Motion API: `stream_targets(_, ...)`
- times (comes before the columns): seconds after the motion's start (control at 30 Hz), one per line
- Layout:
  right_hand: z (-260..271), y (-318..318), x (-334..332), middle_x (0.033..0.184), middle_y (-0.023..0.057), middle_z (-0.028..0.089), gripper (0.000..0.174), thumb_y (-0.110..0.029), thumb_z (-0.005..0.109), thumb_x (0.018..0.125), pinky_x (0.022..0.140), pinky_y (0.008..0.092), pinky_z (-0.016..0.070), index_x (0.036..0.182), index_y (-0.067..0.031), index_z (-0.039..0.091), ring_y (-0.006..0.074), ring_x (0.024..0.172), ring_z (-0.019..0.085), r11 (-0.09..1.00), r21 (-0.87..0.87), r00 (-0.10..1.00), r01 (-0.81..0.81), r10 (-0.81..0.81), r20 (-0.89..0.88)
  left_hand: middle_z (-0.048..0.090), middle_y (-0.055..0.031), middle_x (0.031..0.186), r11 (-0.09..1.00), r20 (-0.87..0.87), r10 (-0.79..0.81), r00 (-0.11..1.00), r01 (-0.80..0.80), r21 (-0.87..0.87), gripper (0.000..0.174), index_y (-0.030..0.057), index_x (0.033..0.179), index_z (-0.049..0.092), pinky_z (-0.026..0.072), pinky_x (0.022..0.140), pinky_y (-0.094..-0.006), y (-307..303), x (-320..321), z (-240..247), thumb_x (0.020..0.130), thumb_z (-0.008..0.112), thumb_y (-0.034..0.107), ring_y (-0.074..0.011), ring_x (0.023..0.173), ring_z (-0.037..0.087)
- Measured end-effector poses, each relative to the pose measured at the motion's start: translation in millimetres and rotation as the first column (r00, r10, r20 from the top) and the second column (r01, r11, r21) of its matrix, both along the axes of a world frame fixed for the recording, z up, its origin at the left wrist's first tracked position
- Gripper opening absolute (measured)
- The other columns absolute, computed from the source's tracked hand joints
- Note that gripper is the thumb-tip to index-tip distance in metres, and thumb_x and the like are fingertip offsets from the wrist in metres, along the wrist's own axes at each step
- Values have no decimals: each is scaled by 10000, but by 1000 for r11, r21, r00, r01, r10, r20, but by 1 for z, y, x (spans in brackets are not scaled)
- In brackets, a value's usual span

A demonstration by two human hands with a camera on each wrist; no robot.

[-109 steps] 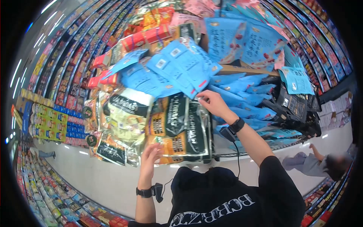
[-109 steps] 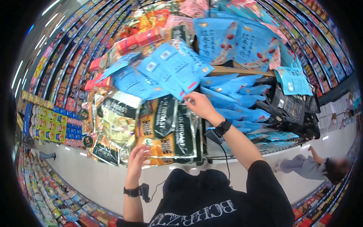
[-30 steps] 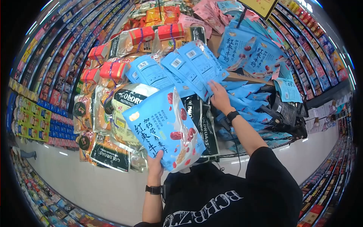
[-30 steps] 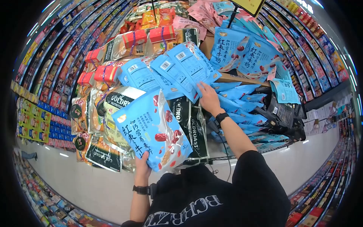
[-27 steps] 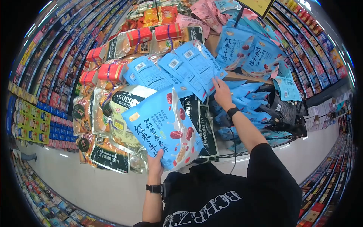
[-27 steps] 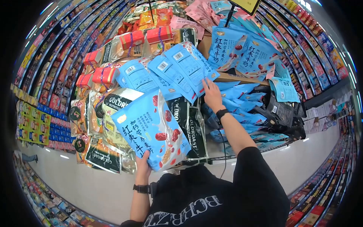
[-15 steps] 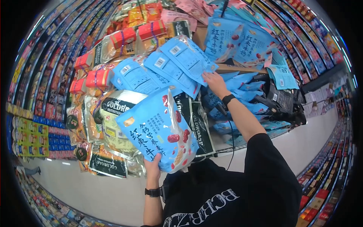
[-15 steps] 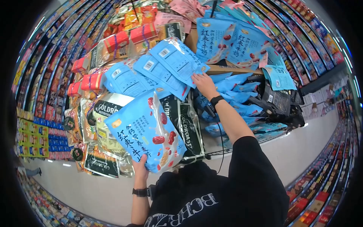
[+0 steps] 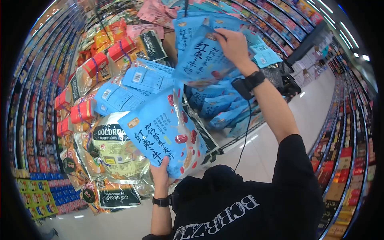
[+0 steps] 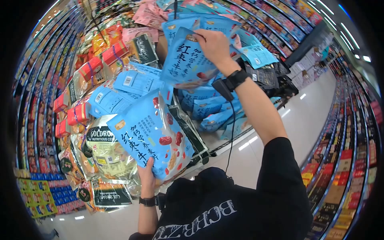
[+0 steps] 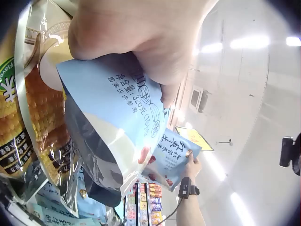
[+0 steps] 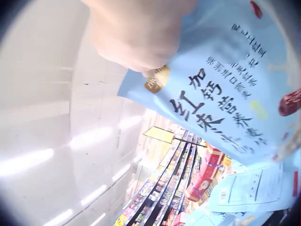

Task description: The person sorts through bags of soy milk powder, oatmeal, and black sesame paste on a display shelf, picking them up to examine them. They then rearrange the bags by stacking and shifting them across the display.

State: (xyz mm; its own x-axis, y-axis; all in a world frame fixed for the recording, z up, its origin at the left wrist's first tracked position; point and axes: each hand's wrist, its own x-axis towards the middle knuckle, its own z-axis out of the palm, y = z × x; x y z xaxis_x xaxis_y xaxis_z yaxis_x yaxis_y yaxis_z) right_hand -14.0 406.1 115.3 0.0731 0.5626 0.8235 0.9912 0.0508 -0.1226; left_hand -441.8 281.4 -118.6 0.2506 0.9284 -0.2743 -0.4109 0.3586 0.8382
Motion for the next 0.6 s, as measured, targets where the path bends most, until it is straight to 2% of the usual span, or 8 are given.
stream_targets(0.1,37,-59,4,911,124,734,197,-244,698,922,673,400,538,1035,-96,762,342,811,703,999,-48,994,-7,12,105,622,-101,1310,993,-21,-115,993,116,33,671,-20,1417,460,480,1022,-357,4,2,-7,878,800,189,-212,1176,605)
stream_targets(0.23,87,-150,15,920,141,723,194,-202,705,931,689,360,534,1039,-43,732,334,786,681,985,-170,984,-17,46,169,652,-97,1256,974,-57,-214,975,217,68,593,-31,1369,514,484,996,-340,1,19,2,886,785,181,-191,1116,622)
stream_targets(0.33,117,-211,8,849,138,694,183,-170,703,935,676,321,514,1015,-5,712,290,727,651,963,-265,994,-42,66,84,652,-98,1255,954,-103,-290,951,296,48,570,-32,1355,530,489,987,-336,0,42,12,888,782,178,-187,1122,619)
stream_targets(0.4,127,-242,6,796,118,658,180,-149,698,939,660,299,492,995,22,694,231,688,614,890,-413,981,-194,173,-89,682,-89,1189,925,-129,-344,930,359,126,507,-25,1307,570,510,941,-328,-1,60,11,887,780,164,-173,1059,644)
stream_targets(0.43,126,-254,7,796,118,658,180,-149,698,939,660,299,492,995,22,694,231,688,614,894,-408,983,-185,161,-93,697,-85,1155,905,-146,-371,917,393,162,475,-22,1283,589,520,918,-324,-3,71,11,886,779,157,-166,1028,656)
stream_targets(0.5,125,-270,9,774,100,648,168,-136,684,948,645,294,485,988,27,693,189,684,610,804,-492,941,-334,254,-224,704,-82,1131,893,-137,-386,912,407,192,451,-24,1267,598,528,904,-323,-5,99,14,887,771,146,-163,1004,663)
stream_targets(0.53,127,-273,12,809,107,679,197,-164,675,960,671,307,492,1006,27,691,187,712,614,730,-576,923,-368,210,-324,704,-85,1135,875,-138,-427,894,446,186,454,-26,1268,597,530,905,-323,-8,112,15,886,773,145,-162,1007,663)
stream_targets(0.6,114,-264,21,828,118,688,220,-184,669,967,696,320,497,1024,27,692,189,737,622,666,-637,918,-389,216,-334,706,-81,1145,840,-120,-498,859,512,178,459,-27,1272,596,533,905,-321,-14,140,15,886,775,146,-165,1005,665)
